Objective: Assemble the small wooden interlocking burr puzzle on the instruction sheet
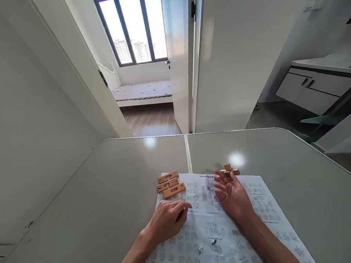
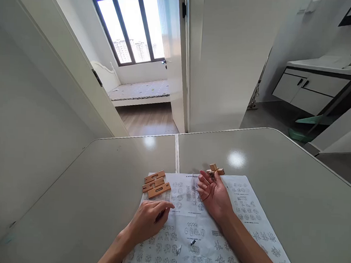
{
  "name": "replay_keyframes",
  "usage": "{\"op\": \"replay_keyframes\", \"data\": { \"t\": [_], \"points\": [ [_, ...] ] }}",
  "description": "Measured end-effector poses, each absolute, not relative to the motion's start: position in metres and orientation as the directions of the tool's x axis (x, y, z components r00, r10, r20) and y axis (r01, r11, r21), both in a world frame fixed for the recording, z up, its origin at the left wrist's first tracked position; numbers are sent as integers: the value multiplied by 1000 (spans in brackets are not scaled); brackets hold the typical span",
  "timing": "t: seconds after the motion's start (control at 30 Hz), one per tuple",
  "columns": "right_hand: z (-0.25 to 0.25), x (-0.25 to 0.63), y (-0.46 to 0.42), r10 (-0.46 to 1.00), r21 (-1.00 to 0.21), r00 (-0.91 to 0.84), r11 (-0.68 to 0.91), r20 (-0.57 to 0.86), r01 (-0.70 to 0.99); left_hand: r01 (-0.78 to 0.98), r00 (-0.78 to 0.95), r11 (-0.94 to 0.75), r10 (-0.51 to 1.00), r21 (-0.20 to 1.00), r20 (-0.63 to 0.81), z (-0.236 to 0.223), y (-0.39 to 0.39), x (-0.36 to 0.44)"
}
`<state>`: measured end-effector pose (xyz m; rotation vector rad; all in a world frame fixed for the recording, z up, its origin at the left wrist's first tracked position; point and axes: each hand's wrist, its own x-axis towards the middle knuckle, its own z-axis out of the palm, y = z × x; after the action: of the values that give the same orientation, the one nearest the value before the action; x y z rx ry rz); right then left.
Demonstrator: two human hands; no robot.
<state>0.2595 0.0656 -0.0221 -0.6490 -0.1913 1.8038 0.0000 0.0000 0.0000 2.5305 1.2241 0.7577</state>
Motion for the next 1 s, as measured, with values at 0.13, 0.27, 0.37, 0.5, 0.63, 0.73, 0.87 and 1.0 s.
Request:
{"op": "replay_keyframes", "data": {
  "t": [0.13,0.27,0.37,0.5,0.63,0.73,0.87,1.0],
  "points": [
    [-24,260,65,930,-473,-185,-324,-316,-819,647,527,-635,772,422,355,1,0,0],
    [-26,258,66,944,-534,-160,-298,-289,-791,655,517,-631,775,416,362,1,0,0],
    [-25,252,64,953,-601,-142,-281,-269,-748,664,507,-622,782,415,362,1,0,0],
    [-15,240,54,955,-697,-184,-296,-233,-653,669,503,-617,787,415,358,1,0,1],
    [-4,230,41,967,-874,-211,-225,-144,-430,674,498,-615,788,409,364,1,0,1],
    [-2,225,35,959,-945,-269,-163,-85,-283,678,494,-610,791,411,361,2,1,1],
    [-8,223,32,940,-986,-341,-80,-26,-145,681,482,-602,797,418,363,2,1,1],
    [-17,223,30,922,-999,-386,33,31,-1,682,468,-577,817,450,337,5,0,1]
  ]
}}
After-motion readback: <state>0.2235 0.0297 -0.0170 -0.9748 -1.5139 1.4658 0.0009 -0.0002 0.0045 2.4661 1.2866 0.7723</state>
